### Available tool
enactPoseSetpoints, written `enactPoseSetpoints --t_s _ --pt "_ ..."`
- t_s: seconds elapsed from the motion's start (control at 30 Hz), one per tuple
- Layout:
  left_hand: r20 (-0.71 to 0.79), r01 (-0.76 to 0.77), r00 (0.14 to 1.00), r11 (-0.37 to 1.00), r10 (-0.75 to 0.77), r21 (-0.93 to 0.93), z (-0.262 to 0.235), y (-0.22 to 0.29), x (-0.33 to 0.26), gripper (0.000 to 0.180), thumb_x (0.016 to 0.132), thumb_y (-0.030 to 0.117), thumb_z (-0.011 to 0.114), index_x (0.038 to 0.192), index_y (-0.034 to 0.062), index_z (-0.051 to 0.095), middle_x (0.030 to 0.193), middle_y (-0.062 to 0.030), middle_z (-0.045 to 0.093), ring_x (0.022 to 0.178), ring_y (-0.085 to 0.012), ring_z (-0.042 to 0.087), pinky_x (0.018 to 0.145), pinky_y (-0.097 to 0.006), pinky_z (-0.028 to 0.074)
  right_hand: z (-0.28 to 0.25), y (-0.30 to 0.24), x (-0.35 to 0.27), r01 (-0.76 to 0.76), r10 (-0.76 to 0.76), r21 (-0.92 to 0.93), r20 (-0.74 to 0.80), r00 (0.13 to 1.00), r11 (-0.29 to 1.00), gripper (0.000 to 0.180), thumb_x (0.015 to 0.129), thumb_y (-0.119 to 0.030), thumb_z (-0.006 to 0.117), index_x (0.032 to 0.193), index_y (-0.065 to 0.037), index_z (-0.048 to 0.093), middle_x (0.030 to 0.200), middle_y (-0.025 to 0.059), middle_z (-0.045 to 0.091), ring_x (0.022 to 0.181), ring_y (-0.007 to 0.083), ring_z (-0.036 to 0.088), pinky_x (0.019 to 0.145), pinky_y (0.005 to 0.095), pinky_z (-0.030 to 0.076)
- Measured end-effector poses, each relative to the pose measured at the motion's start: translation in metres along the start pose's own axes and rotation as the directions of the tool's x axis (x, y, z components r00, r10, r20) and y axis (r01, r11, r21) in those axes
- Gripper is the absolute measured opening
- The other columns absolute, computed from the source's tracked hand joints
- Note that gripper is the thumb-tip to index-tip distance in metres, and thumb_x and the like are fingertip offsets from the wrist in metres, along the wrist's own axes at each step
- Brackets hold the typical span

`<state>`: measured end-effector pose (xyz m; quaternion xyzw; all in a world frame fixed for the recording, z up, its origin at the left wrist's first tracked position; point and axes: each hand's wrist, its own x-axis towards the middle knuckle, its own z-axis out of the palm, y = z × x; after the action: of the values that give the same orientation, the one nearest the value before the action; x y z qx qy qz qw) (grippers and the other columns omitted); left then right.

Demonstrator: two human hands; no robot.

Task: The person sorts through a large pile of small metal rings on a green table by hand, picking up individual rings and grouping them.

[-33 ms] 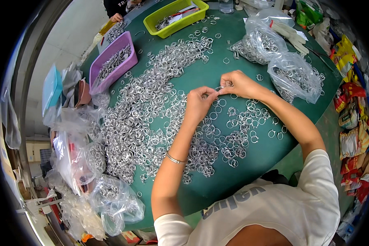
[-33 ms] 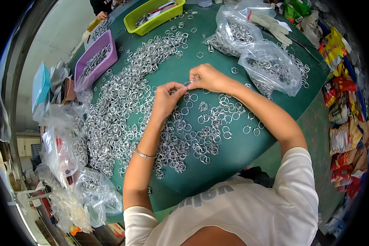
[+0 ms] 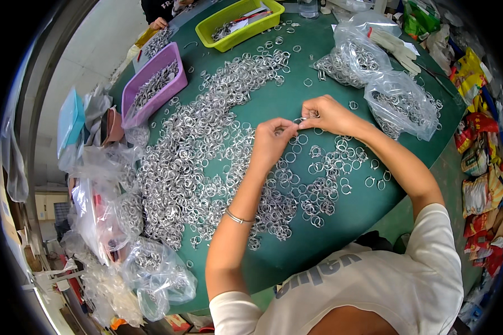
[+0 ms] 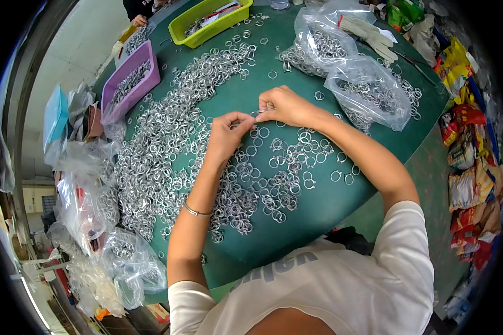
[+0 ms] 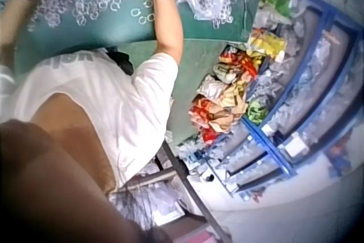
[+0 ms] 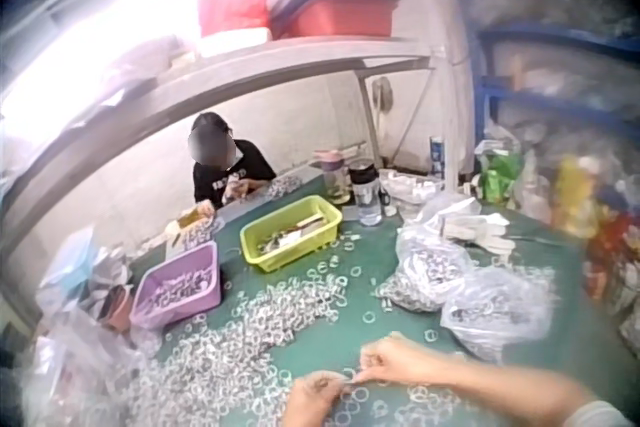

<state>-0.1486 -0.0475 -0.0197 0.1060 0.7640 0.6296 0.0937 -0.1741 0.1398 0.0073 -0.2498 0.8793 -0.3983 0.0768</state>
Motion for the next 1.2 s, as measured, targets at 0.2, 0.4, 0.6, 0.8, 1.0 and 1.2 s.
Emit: enactPoseSetpoints --t_s 0.2,0.4,0.6,0.8,1.0,1.2 --pt "-0.011 0.304 0.947 0.907 -0.32 -0.291 -0.002 0.015 -0.022 0.013 0.086 0.013 0.056 0.085 0.0016 0.063 0.072 -0.0006 0.061 0.049 -0.0004 0.037 0.043 -0.016 0.028 -0.084 -0.025 -0.013 -0.092 -0.136 -0.403 -0.502 0.854 0.911 0.02 0.078 -0.021 0.065 0.076 -0.001 0.059 0.063 0.015 0.059 0.057 0.0289 0.058 0.055 0.0369 0.045" --pt "-0.039 0.248 0.965 0.953 -0.258 -0.175 0.006 0.014 -0.027 0.015 0.086 0.016 0.058 0.088 0.0027 0.065 0.071 0.001 0.061 0.051 0.0 0.041 0.043 -0.015 0.029 -0.077 -0.027 -0.024 -0.127 -0.006 -0.224 -0.511 0.859 0.966 0.024 0.082 -0.022 0.06 0.091 0.0 0.064 0.071 0.0167 0.062 0.064 0.0304 0.061 0.062 0.0354 0.048" --pt "-0.039 0.124 0.991 0.983 -0.13 -0.133 0.03 0.021 -0.02 0.016 0.087 0.017 0.057 0.09 0.0032 0.065 0.07 0.0017 0.061 0.053 0.0004 0.044 0.044 -0.014 0.031 0.015 -0.007 -0.037 -0.152 0.206 0.408 -0.093 0.974 0.9 0.034 0.086 -0.033 0.057 0.077 -0.001 0.059 0.053 0.0005 0.048 0.05 0.0054 0.039 0.042 0.0257 0.03" --pt "-0.115 -0.014 0.992 0.963 0.047 0.271 0.029 0.017 0.002 0.014 0.08 0.014 0.063 0.088 0.0021 0.065 0.065 -0.0048 0.059 0.052 -0.0135 0.051 0.047 -0.026 0.039 -0.003 -0.003 -0.048 -0.106 0.408 0.925 -0.057 0.911 0.366 0.026 0.088 -0.024 0.054 0.071 -0.004 0.05 0.063 0.0014 0.047 0.046 0.0056 0.038 0.036 0.0198 0.025" --pt "0.008 -0.246 0.947 0.709 0.321 0.661 0.049 -0.012 0.033 0.019 0.072 0.012 0.069 0.086 0.0009 0.063 0.07 -0.0115 0.057 0.061 -0.0272 0.056 0.057 -0.036 0.044 -0.028 0.011 -0.064 -0.066 0.497 0.991 0.115 0.86 -0.116 0.019 0.088 -0.02 0.053 0.077 -0.005 0.046 0.072 0.0056 0.049 0.042 0.008 0.038 0.033 0.0174 0.027" --pt "0.025 0.312 0.948 0.91 -0.317 -0.273 0.03 0.006 0.023 0.019 0.085 0.004 0.049 0.099 -0.0055 0.056 0.083 -0.0083 0.057 0.064 -0.0111 0.051 0.052 -0.023 0.042 -0.031 0.028 -0.08 -0.255 0.447 0.905 0.083 0.89 0.34 0.021 0.093 -0.022 0.048 0.095 -0.002 0.054 0.061 -0.0023 0.043 0.04 0.0021 0.032 0.033 0.018 0.023"
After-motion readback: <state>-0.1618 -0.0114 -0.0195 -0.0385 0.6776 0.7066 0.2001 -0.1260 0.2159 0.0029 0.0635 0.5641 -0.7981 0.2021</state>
